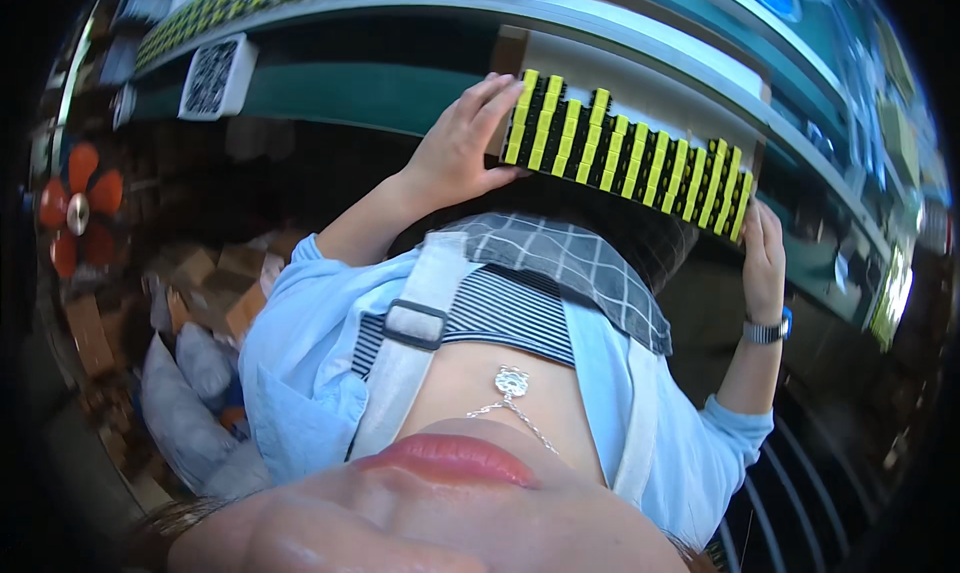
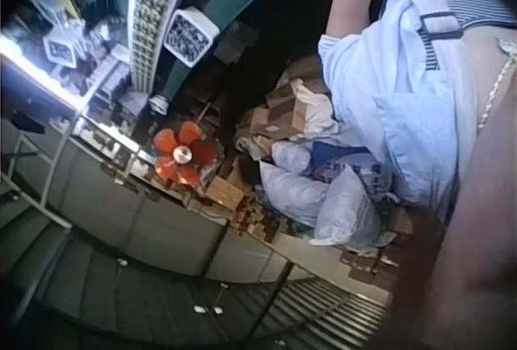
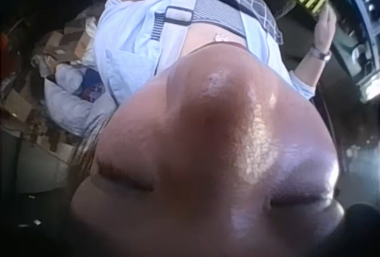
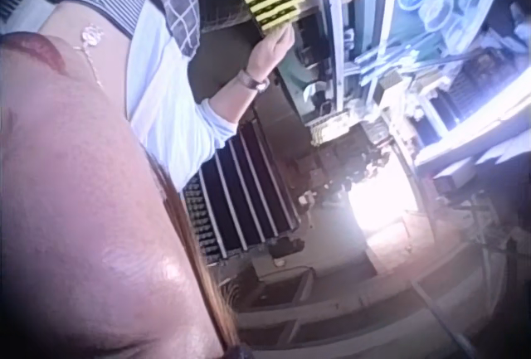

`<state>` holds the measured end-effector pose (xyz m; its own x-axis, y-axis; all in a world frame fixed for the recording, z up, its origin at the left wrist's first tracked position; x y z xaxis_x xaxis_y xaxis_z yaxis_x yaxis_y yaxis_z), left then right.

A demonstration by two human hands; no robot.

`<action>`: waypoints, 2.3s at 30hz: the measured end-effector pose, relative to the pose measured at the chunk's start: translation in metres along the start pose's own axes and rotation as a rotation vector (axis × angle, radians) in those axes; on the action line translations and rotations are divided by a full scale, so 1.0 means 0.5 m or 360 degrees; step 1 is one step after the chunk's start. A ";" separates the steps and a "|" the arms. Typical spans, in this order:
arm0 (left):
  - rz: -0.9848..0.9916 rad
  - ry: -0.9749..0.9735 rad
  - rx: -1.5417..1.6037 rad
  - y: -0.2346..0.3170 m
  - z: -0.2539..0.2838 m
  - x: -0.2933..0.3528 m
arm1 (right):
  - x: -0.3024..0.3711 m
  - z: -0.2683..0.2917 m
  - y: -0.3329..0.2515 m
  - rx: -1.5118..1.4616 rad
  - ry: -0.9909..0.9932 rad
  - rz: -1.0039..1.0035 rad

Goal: Assembling small electronic components onto circuit boards at a manual assembly station on a production floor.

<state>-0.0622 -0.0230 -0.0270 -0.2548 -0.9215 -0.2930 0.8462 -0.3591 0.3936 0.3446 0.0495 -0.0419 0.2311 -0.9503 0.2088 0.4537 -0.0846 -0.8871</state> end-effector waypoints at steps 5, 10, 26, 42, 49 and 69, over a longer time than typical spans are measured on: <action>0.0203 -0.0014 0.0011 -0.087 0.046 0.038 | -0.029 -0.110 -0.029 -0.0286 -0.0338 -0.0106; 0.0514 0.0008 -0.0121 -0.238 0.113 0.148 | -0.108 -0.286 -0.101 -0.0115 -0.0692 0.0137; 0.0611 0.1177 -0.0905 -0.227 0.234 0.224 | -0.175 -0.501 -0.177 -0.0478 -0.0818 0.0513; -0.1514 -0.0114 0.0369 0.745 -0.228 -0.853 | 0.085 0.083 0.062 -0.0752 0.0281 0.0419; -0.1050 -0.0362 -0.0250 0.921 -0.695 -1.255 | 0.138 0.177 0.118 -0.0582 0.0450 0.0685; -0.0697 -0.1097 0.0568 0.861 -0.794 -1.434 | 0.110 0.185 0.129 -0.0984 0.0132 0.1018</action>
<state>0.6708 0.5419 0.0066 -0.8436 -0.5333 0.0633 0.4398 -0.6185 0.6512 0.4665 0.0194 -0.0496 0.2067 -0.8877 -0.4114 -0.2913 0.3456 -0.8920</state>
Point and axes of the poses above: each hand's wrist, its own x-axis away from the middle knuckle, its own z-axis out of the back of the hand, y = z × x, the point moved 8 cm from there along -x, towards the middle knuckle, and after that the axes turned 8 degrees about -x, right-handed, at the moved point
